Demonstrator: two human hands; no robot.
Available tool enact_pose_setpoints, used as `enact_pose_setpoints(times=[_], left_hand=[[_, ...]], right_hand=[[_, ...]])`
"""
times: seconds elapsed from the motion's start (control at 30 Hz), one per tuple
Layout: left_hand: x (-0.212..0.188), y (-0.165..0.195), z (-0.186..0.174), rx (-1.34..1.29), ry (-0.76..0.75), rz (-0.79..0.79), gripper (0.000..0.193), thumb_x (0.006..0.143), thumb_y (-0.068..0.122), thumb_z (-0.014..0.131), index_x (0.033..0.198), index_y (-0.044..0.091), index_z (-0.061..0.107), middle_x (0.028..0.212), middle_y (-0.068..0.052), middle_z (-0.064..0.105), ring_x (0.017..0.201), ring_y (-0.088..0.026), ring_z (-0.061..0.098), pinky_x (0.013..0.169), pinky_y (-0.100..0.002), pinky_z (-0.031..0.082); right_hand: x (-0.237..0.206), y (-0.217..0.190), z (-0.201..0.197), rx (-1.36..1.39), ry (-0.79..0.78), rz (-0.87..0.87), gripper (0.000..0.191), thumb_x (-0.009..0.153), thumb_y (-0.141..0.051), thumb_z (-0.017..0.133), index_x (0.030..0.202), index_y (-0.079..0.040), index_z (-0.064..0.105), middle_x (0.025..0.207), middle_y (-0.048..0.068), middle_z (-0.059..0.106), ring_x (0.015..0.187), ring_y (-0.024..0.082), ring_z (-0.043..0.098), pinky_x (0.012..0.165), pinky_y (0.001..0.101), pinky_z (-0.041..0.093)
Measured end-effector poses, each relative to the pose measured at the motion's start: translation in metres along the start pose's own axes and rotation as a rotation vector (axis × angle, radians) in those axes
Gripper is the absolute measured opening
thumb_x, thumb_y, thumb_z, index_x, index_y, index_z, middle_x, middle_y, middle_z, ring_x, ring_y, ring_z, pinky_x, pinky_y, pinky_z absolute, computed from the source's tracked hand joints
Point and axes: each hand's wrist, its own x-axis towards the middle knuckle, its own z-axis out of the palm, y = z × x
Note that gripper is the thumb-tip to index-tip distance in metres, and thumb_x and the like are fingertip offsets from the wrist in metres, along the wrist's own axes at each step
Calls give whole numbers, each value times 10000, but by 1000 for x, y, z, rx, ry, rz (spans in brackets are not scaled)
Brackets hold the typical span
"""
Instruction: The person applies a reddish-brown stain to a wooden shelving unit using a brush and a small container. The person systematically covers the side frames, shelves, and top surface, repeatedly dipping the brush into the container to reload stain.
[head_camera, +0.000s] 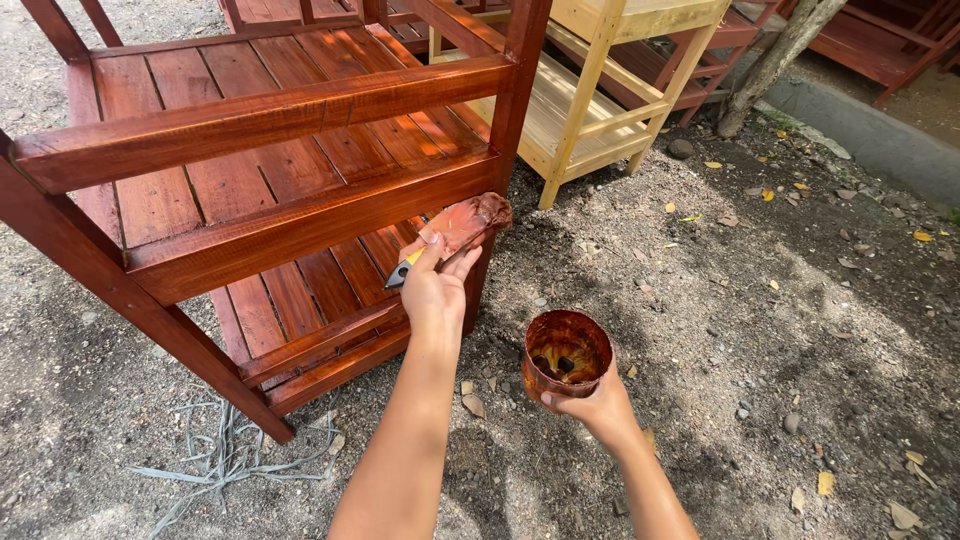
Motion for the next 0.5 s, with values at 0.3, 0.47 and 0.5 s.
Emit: enact_pose_setpoints(times=[0.3, 0.47, 0.5], left_hand=[[-53, -7, -31, -89, 74, -129, 280, 967, 70, 627, 1215, -30, 542, 1183, -206, 658, 1164, -461, 666, 988, -620, 522], [-80, 14, 18, 11, -68, 90, 235, 953, 86, 624, 1148, 23, 510, 1110, -215, 647, 1061, -457, 692, 939, -628, 591], [-77, 19, 34, 24, -83, 135, 225, 953, 95, 624, 1133, 31, 504, 1102, -222, 648, 1040, -459, 701, 913, -616, 603]], right_hand=[[7, 6, 7, 27, 14, -77, 1128, 480, -202, 941, 1448, -76, 374, 1335, 120, 632, 1269, 268, 618, 1097, 411, 478], [12, 10, 0, 68, 103, -101, 1092, 482, -208, 955, 1412, -72, 398, 1335, 127, 628, 1265, 272, 614, 1078, 422, 500], [13, 9, 0, 92, 120, -99, 1086, 482, -216, 954, 1405, -70, 400, 1332, 130, 629, 1261, 274, 616, 1069, 426, 515]])
